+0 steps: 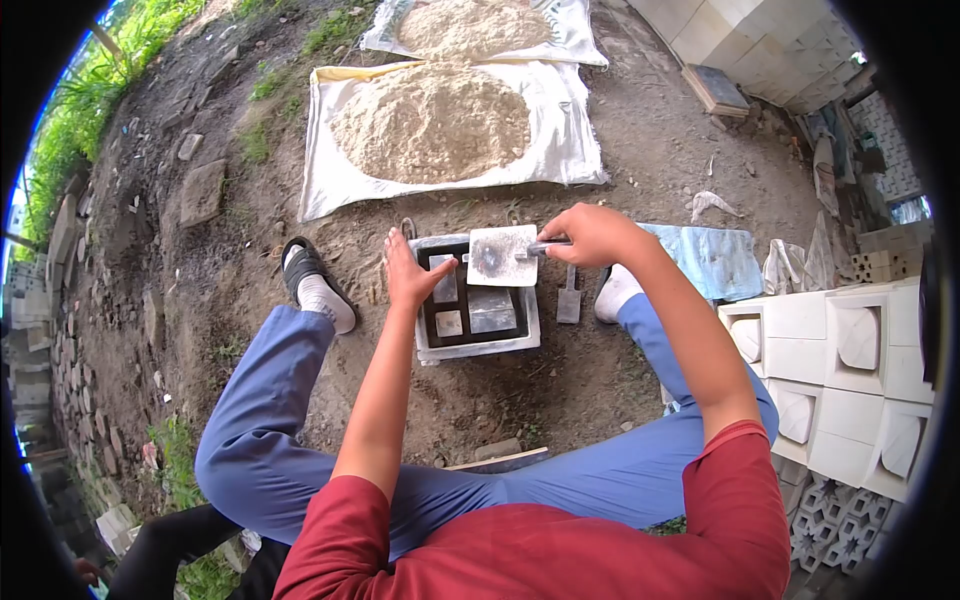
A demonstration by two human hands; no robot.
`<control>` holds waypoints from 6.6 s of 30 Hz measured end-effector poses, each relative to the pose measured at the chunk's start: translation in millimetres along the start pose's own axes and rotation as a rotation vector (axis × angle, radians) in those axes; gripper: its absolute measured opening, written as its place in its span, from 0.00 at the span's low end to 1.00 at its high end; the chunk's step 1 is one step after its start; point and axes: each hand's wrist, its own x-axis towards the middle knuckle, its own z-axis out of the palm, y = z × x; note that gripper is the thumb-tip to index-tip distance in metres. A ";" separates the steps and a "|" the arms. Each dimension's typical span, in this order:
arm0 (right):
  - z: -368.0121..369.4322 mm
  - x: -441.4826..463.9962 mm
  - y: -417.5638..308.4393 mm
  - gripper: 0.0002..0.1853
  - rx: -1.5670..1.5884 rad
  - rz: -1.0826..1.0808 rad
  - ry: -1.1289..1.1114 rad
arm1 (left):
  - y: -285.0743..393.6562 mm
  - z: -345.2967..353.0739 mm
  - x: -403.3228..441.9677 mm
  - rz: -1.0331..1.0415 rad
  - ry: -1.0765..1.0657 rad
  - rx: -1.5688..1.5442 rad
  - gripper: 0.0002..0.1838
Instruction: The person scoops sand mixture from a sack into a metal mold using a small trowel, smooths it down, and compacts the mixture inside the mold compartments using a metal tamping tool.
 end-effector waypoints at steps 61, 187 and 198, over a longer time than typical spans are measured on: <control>116.7 245.6 26.7 0.19 0.489 0.433 0.422 | 12.2 -11.1 0.5 0.151 0.181 -0.674 0.47; 57.0 -4.6 -91.9 0.18 -0.098 -0.102 -0.136 | -10.9 -1.8 -110.5 0.080 0.021 -1.117 0.40; 57.8 -5.8 -96.1 0.15 -0.117 -0.119 -0.120 | -7.5 -1.2 -109.1 0.085 0.017 -1.098 0.39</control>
